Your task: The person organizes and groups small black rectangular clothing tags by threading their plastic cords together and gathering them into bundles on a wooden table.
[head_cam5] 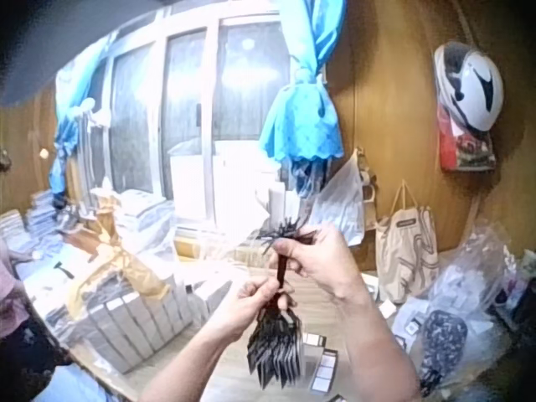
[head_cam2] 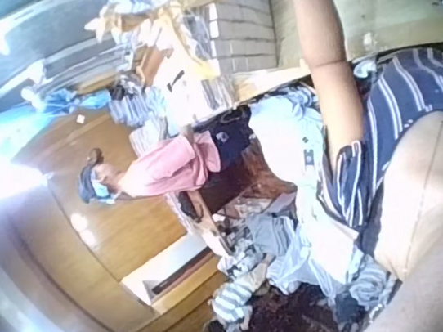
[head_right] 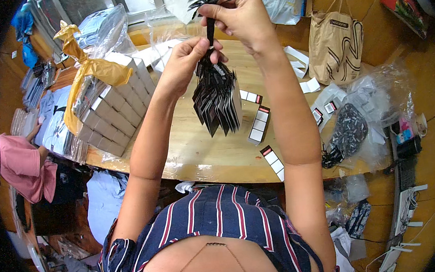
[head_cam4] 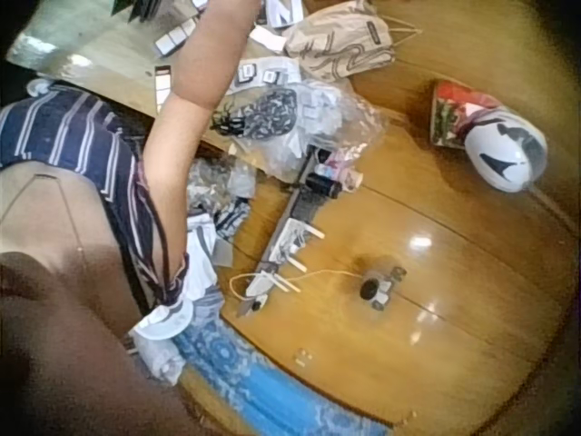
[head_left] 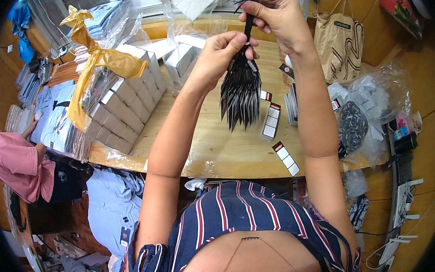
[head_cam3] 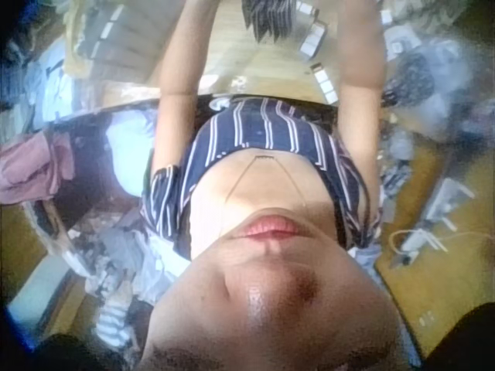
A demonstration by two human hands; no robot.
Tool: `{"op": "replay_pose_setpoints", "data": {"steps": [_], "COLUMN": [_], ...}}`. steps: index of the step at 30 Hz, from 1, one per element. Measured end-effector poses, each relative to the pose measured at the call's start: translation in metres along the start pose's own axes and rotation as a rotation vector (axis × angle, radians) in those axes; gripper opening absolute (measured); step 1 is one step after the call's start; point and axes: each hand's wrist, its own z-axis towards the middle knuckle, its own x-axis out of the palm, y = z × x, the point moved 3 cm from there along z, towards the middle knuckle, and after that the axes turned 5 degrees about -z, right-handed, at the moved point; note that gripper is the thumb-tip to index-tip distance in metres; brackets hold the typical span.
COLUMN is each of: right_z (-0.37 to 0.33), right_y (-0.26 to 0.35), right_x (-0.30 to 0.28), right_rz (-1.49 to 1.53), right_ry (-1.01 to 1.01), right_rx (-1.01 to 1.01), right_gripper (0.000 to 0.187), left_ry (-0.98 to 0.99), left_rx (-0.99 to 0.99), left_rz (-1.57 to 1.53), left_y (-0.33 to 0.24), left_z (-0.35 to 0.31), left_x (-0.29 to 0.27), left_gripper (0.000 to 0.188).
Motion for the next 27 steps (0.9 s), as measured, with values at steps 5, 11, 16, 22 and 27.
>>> {"op": "replay_pose_setpoints", "data": {"steps": [5, 11, 16, 22, 27], "right_z": [0.007, 0.016, 0.017, 0.021, 0.024], "right_y": [-0.007, -0.032, -0.018, 0.006, -0.009], "right_x": [-0.006, -0.017, -0.020, -0.025, -0.035], "right_rz": [-0.012, -0.016, -0.316, -0.483, -0.478], "right_ry": [0.088, 0.294, 0.340, 0.369, 0.293], "right_rx": [0.061, 0.178, 0.156, 0.041, 0.085], "right_gripper": [0.013, 0.023, 0.024, 0.019, 0.017], "left_ry": [0.048, -0.031, -0.026, 0.007, 0.068], "left_rx": [-0.027, -0.123, -0.159, -0.249, -0.284], "left_rz": [-0.006, -0.463, -0.498, -0.476, -0.457], "left_y": [-0.001, 0.004, 0.007, 0.015, 0.018], "left_z": [0.000, -0.007, -0.008, -0.007, -0.002], "left_x": [0.001, -0.008, -0.015, -0.008, 0.000], "left_gripper": [0.023, 0.017, 0.018, 0.020, 0.022]}}
